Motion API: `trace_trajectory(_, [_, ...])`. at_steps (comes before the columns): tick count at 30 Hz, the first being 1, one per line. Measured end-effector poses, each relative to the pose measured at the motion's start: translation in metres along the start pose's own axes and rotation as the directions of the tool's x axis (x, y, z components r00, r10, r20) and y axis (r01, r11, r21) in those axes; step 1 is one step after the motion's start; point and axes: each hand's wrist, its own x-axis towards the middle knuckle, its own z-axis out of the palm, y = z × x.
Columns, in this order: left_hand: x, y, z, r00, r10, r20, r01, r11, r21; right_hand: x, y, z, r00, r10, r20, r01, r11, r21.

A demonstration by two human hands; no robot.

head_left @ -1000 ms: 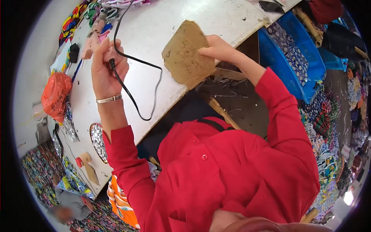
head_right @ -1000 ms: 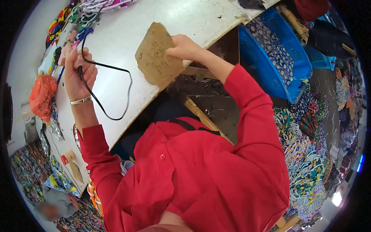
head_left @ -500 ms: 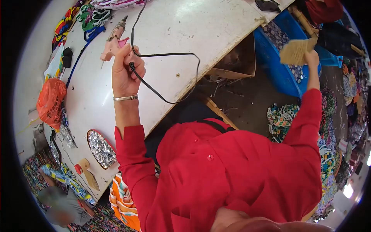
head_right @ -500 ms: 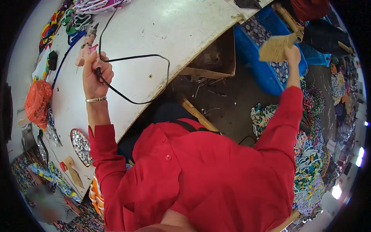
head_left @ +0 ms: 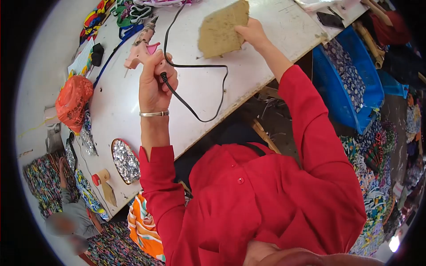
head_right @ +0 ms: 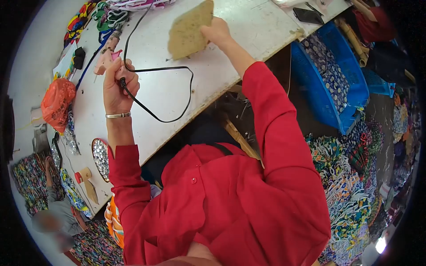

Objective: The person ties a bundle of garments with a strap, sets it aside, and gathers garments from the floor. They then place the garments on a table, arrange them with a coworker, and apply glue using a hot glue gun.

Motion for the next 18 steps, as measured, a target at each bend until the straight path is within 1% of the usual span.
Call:
trace_trajectory(1, [0.000, 0.001, -0.001, 1.000, 0.004, 0.000, -0.004, 1.000, -0.002, 0.005, 0.004, 0.001, 0.998, -0.007, -0.059, -0.001, 0.989, -0.145])
trace_trajectory(2, [0.000, 0.001, -0.003, 1.000, 0.010, -0.001, -0.010, 1.000, 0.007, 0.013, 0.023, -0.016, 0.995, -0.031, -0.098, -0.003, 0.946, -0.325])
trace_trajectory(3, [0.000, 0.001, -0.006, 1.000, 0.014, -0.001, -0.014, 1.000, 0.015, 0.017, 0.045, -0.053, 0.989, -0.061, -0.133, -0.013, 0.869, -0.495])
trace_trajectory(4, [0.001, 0.000, -0.008, 1.000, 0.019, 0.001, -0.019, 1.000, 0.020, 0.004, 0.057, -0.099, 0.991, 0.054, -0.125, -0.105, 0.889, -0.446])
trace_trajectory(5, [0.002, -0.002, -0.011, 1.000, 0.020, 0.002, -0.020, 1.000, 0.014, -0.015, 0.066, -0.144, 0.966, 0.041, -0.254, -0.152, 0.888, -0.434])
trace_trajectory(6, [0.003, -0.006, -0.014, 1.000, 0.019, -0.004, -0.019, 1.000, 0.006, -0.037, 0.072, -0.196, 0.902, 0.016, -0.432, -0.286, 0.771, -0.569])
trace_trajectory(7, [0.006, -0.010, -0.016, 1.000, 0.015, -0.010, -0.015, 1.000, -0.001, -0.062, 0.064, -0.249, 0.898, 0.082, -0.433, -0.377, 0.652, -0.658])
trace_trajectory(8, [0.007, -0.014, -0.019, 1.000, 0.010, -0.013, -0.010, 1.000, -0.007, -0.092, 0.062, -0.292, 0.832, 0.096, -0.546, -0.451, 0.690, -0.566])
trace_trajectory(9, [0.010, -0.018, -0.021, 1.000, 0.006, -0.004, -0.006, 1.000, -0.012, -0.115, 0.056, -0.337, 0.858, -0.039, -0.512, -0.429, 0.491, -0.758])
trace_trajectory(10, [0.013, -0.022, -0.023, 1.000, -0.003, -0.010, 0.003, 0.999, -0.034, -0.135, 0.054, -0.371, 0.791, -0.108, -0.602, -0.553, 0.292, -0.780])
trace_trajectory(12, [0.017, -0.030, -0.024, 0.999, -0.025, -0.026, 0.023, 0.997, -0.076, -0.156, 0.052, -0.429, 0.748, -0.180, -0.638, -0.583, 0.281, -0.762])
trace_trajectory(13, [0.017, -0.032, -0.023, 0.999, -0.023, -0.022, 0.021, 0.997, -0.076, -0.156, 0.034, -0.415, 0.746, -0.183, -0.641, -0.585, 0.282, -0.761])
trace_trajectory(14, [0.017, -0.031, -0.020, 0.999, -0.024, -0.026, 0.022, 0.997, -0.073, -0.151, 0.001, -0.377, 0.715, -0.354, -0.603, -0.446, 0.432, -0.784])
trace_trajectory(15, [0.016, -0.032, -0.017, 0.999, -0.021, -0.032, 0.018, 0.998, -0.068, -0.143, -0.020, -0.339, 0.641, -0.513, -0.571, -0.269, 0.547, -0.793])
trace_trajectory(17, [0.014, -0.030, -0.013, 0.998, 0.007, -0.056, -0.010, 0.998, -0.063, -0.110, -0.036, -0.290, 0.640, -0.663, -0.388, -0.100, 0.429, -0.898])
trace_trajectory(18, [0.012, -0.030, -0.011, 0.999, 0.011, -0.051, -0.013, 0.998, -0.054, -0.093, -0.044, -0.254, 0.632, -0.701, -0.329, -0.069, 0.372, -0.926])
